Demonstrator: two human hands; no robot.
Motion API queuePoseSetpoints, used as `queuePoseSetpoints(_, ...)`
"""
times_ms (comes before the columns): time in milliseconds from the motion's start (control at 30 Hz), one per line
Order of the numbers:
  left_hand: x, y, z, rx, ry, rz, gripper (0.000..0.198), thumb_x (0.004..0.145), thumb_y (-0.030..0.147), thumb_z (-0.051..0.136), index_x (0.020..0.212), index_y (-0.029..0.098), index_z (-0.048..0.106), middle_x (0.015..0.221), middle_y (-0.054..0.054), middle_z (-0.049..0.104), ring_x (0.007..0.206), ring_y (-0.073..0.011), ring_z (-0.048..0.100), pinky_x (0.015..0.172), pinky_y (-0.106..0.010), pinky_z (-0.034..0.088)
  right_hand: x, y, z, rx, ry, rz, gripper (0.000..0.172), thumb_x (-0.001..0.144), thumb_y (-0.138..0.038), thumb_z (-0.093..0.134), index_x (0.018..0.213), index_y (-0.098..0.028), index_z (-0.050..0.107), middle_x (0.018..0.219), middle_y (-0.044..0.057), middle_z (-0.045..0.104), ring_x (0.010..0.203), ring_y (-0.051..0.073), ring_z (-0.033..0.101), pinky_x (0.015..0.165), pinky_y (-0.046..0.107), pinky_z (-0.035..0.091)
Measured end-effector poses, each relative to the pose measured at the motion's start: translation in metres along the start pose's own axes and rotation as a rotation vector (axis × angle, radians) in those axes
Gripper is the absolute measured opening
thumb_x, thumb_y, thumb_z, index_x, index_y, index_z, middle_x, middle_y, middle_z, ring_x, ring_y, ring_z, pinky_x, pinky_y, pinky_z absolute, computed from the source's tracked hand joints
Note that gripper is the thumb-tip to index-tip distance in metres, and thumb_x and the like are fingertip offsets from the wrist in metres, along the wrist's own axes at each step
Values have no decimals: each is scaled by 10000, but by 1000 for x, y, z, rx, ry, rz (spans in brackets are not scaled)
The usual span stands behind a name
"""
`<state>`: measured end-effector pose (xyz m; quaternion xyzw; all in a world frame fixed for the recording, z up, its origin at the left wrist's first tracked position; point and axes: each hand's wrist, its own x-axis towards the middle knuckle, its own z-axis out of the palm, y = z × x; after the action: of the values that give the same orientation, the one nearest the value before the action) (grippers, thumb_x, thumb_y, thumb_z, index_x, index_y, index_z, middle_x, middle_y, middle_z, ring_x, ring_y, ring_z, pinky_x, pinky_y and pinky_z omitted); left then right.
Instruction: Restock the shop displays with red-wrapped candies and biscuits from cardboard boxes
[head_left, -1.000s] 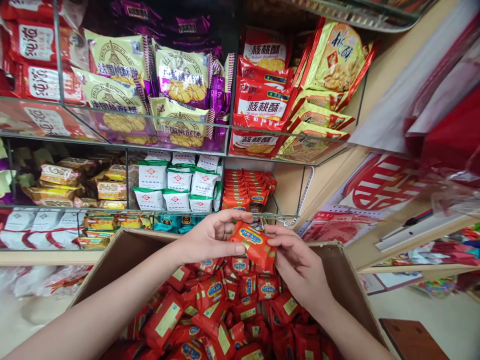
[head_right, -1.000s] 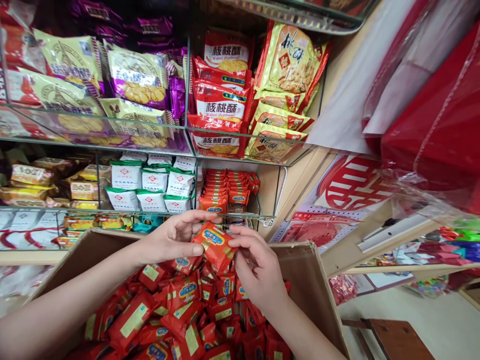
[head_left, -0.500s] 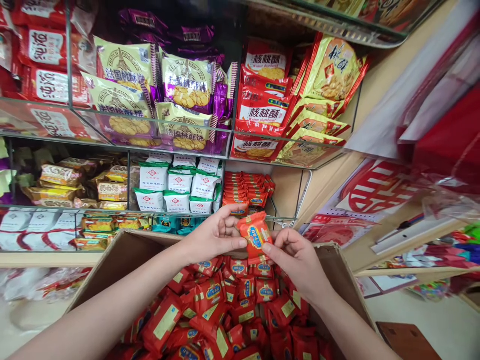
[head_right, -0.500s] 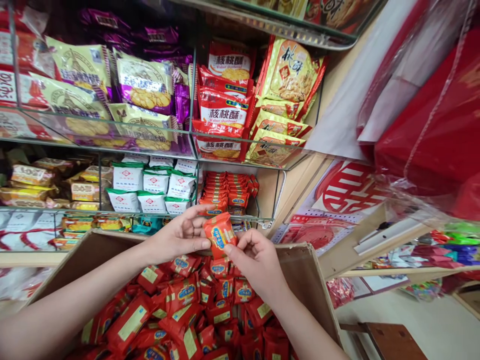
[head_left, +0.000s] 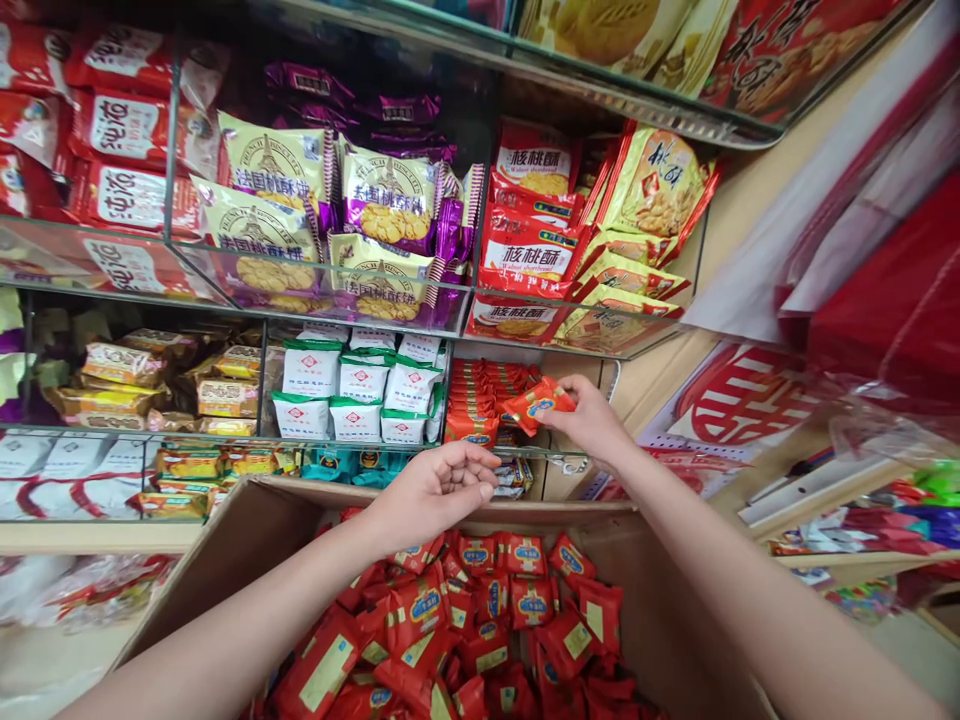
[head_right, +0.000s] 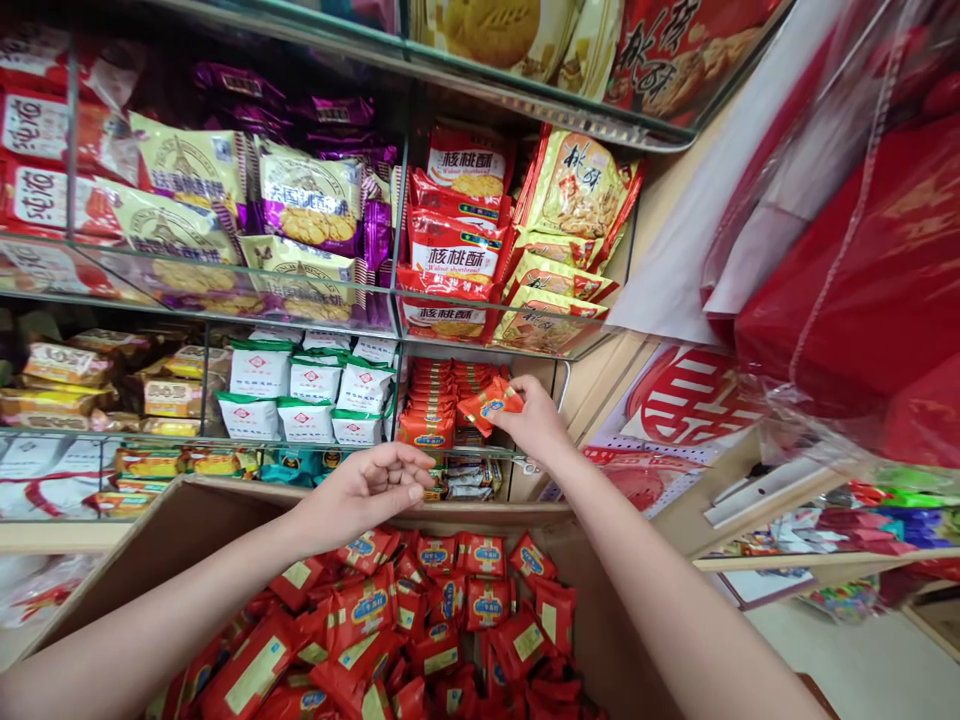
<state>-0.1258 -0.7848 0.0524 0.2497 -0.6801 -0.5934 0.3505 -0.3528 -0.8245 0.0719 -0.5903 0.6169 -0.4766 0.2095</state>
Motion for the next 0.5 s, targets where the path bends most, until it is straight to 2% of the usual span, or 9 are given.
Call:
queuePoseSetpoints(133, -1, 0, 1, 30, 6, -12, 224, 744, 227, 569, 949, 145, 533, 841, -31, 593, 699, -93, 537, 668, -257, 431, 18, 21, 14, -223, -134, 156, 270, 604, -278, 648, 760, -167, 459, 686, -14, 593, 620, 123, 552, 590, 248, 426)
queuePoseSetpoints(233, -1, 0, 1, 40, 8, -38, 214, 741, 223, 565, 938, 143, 542, 837, -33, 594, 708, -96, 542, 671, -255, 434, 23, 25, 19, -393, -167, 186, 267, 523, -250, 696, 658, -176, 477, 617, -24, 566, 581, 134, 521, 540, 245, 381)
queuePoseSetpoints(333, -1, -1, 0, 48, 3, -47, 200, 739, 217, 558, 925, 144, 546, 829, -33, 598, 700, -97, 542, 668, -253, 432, 25, 19, 19, -551, -223, 170, 310, 422, -198, 738, 581, -189, 472, 606, -19, 555, 616, 164, 525, 543, 255, 348)
queuePoseSetpoints(400, -1, -2, 0, 55, -2, -47, 191, 742, 218, 552, 918, 145, 549, 814, -31, 599, 695, -99, 540, 666, -254, 430, 26, 13, 18, -629, -241, 144, 317, 409, -179, 742, 593, -192, 484, 656, -3, 577, 681, 186, 544, 576, 263, 351)
queuePoseSetpoints(500, 0, -2, 0, 76, -15, -46, 182, 751, 230, 541, 913, 149, 553, 790, -29, 596, 691, -106, 537, 661, -262, 431, 27, 10, 16, -685, -253, 129, 293, 488, -218, 720, 710, -196, 529, 759, 18, 617, 743, 188, 570, 618, 260, 376)
